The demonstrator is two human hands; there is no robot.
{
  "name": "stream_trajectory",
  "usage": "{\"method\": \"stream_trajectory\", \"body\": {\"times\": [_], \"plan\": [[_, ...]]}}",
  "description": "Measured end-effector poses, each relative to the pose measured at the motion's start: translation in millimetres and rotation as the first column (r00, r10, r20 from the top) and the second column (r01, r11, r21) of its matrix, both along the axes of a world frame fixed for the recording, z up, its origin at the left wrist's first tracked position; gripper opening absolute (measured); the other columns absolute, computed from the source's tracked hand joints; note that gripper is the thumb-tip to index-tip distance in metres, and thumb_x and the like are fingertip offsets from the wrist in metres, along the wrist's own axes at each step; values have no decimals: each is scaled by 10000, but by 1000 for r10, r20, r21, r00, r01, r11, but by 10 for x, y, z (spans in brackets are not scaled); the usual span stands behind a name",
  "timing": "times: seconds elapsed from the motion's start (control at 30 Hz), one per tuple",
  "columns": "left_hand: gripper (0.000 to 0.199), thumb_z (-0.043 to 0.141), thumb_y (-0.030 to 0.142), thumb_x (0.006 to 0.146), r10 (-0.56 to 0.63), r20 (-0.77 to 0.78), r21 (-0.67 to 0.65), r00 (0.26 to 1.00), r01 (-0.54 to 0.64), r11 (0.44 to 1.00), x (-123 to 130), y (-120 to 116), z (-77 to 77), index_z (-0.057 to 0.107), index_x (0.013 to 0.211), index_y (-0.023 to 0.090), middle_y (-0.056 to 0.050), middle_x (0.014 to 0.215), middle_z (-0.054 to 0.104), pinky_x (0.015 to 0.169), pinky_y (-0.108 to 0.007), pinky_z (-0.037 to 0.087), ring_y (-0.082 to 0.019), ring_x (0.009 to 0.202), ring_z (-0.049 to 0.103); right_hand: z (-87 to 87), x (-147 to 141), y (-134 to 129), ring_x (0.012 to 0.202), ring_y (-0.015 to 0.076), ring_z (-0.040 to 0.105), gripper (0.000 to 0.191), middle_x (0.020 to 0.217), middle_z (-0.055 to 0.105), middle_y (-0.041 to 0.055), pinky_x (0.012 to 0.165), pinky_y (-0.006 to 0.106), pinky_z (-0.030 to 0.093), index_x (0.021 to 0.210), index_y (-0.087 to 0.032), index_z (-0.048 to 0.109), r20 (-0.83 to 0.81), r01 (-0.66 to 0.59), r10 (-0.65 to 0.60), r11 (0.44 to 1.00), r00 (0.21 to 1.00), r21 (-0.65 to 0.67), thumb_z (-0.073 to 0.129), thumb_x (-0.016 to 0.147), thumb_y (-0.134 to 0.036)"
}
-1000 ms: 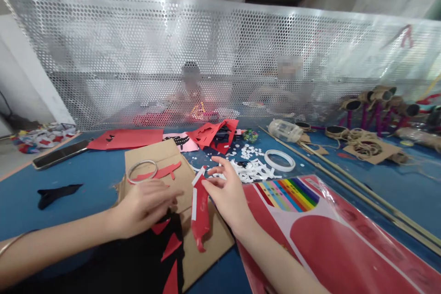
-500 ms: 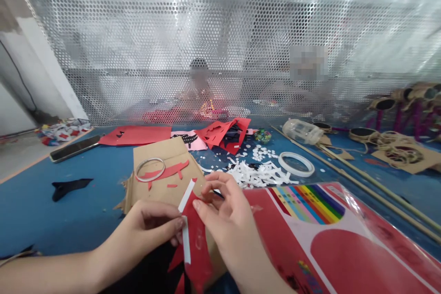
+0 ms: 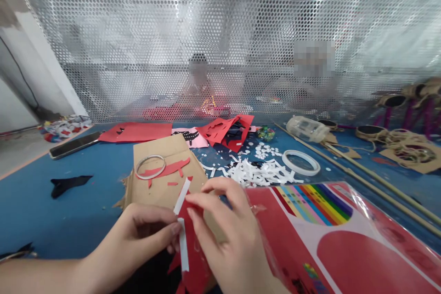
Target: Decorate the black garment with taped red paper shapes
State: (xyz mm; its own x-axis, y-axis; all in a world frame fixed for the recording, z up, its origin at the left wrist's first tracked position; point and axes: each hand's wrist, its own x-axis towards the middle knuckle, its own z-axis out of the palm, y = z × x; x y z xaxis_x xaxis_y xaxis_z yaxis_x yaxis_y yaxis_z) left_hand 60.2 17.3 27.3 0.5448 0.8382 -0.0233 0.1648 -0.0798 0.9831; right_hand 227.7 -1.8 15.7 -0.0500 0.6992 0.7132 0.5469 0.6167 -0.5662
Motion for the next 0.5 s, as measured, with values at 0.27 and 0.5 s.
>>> {"method": "stream_trajectory", "body": {"times": [0.27, 0.5], "plan": [[200, 482, 132, 840, 45, -195, 574, 980, 77, 815, -45, 12, 2, 636, 713, 143, 0, 582, 577, 509, -182, 392, -98, 511, 469, -33, 93, -47, 841, 209, 486, 297, 915, 544, 48, 755, 367, 387, 1061, -231, 572, 318, -79, 39, 990, 947, 114, 526, 823, -61], [177, 474, 23, 782, 7, -230, 735, 973, 169, 657, -100, 25, 56, 596, 736, 144, -18, 641, 583, 492, -182, 366, -98, 526, 472, 71, 39, -33, 747, 182, 490, 198, 817, 575, 45, 679, 331, 396, 914, -167, 648, 227, -140, 98, 974, 969, 177, 531, 809, -47]]}}
